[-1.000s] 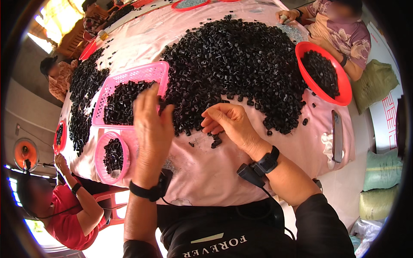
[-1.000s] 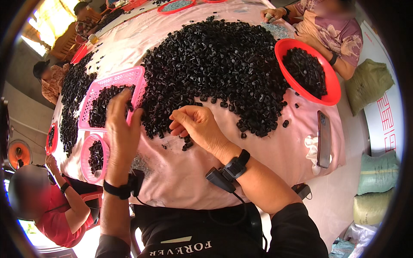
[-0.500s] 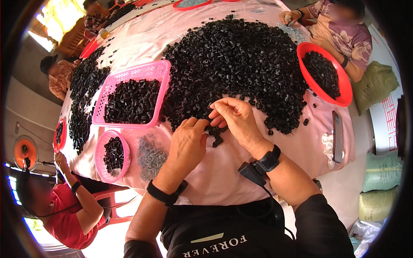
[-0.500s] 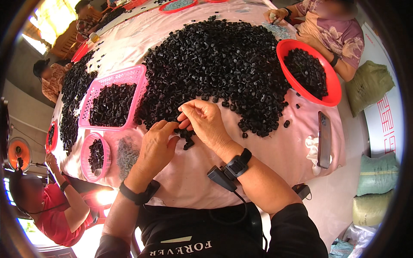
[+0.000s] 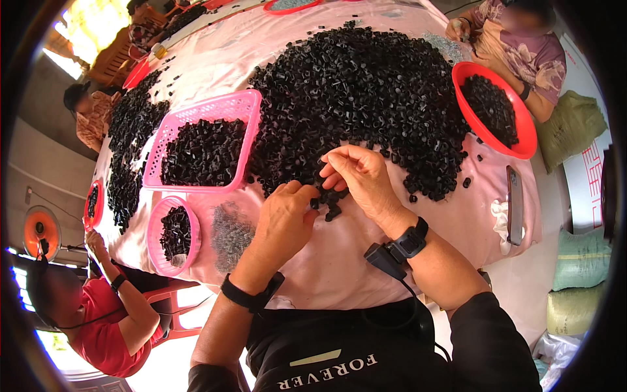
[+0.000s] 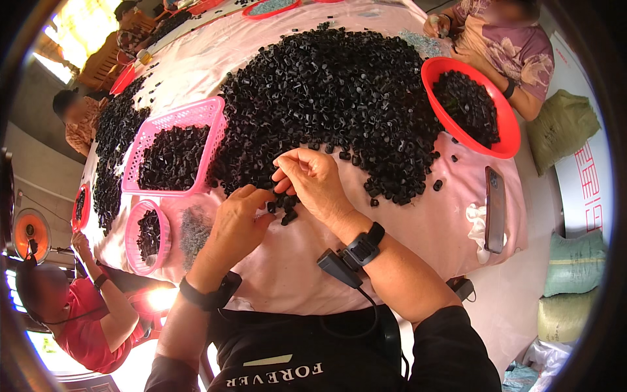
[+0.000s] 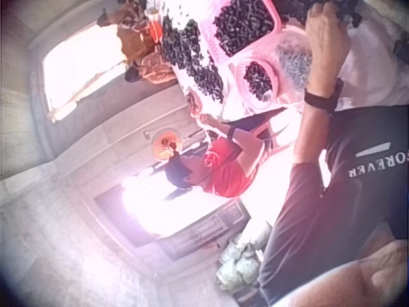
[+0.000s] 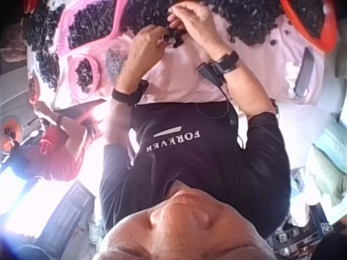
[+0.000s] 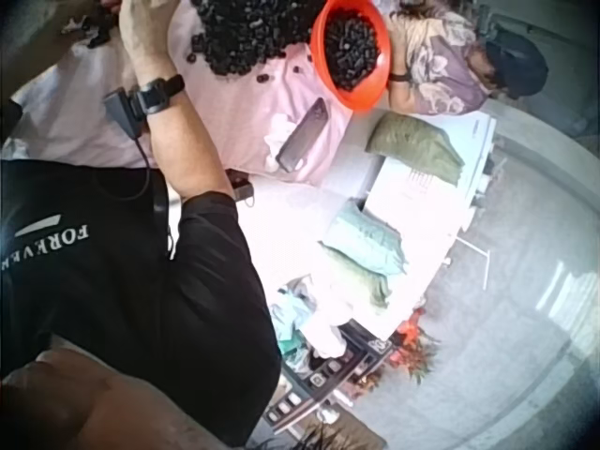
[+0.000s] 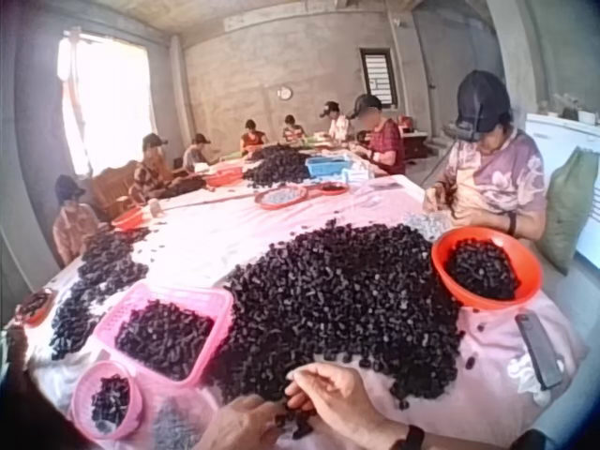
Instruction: Sort and inspect small black plastic shoe components at a communal work table.
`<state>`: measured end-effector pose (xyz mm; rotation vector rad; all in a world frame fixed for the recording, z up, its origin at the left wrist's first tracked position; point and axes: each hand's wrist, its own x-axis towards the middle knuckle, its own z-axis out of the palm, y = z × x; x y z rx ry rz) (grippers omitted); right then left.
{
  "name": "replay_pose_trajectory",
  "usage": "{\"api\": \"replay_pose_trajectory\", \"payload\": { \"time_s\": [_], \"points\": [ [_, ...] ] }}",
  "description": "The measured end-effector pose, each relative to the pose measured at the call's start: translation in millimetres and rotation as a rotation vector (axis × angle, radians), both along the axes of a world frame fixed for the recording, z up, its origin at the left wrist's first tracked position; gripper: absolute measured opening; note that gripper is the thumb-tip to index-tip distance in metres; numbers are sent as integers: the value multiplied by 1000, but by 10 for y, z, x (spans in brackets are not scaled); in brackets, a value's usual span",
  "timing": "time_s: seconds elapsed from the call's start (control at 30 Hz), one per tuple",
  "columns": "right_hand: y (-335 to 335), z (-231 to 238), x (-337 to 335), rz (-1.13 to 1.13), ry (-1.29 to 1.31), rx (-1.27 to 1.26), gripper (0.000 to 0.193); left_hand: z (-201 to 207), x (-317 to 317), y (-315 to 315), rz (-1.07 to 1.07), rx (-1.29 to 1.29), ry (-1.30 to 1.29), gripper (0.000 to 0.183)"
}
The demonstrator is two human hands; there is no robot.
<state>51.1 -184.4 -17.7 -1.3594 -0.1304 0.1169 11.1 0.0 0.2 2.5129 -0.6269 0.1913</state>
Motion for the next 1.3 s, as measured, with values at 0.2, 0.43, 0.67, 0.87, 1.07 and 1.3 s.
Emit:
{"api": "replay_pose_trajectory", "payload": {
  "time_s": [0.2,0.43,0.67,0.87,1.07,1.3],
  "points": [
    [9,22,-22,94,-36,13,15,21,9,27,7,-21,67,29],
    [69,32,-80,215,-429,-209,29,213,80,94,120,-596,517,18],
    [-7,-30,46,92,-185,-67,17,118,23,-6,191,-468,426,15],
    [-56,37,67,-45,-126,-49,18,11,-130,-140,-28,-186,219,16],
    [-23,28,40,-32,-115,2,15,-32,-156,-153,-4,-54,110,23],
    [-4,-41,48,45,-84,35,13,84,-166,-36,-40,-56,68,19]
  ]
}}
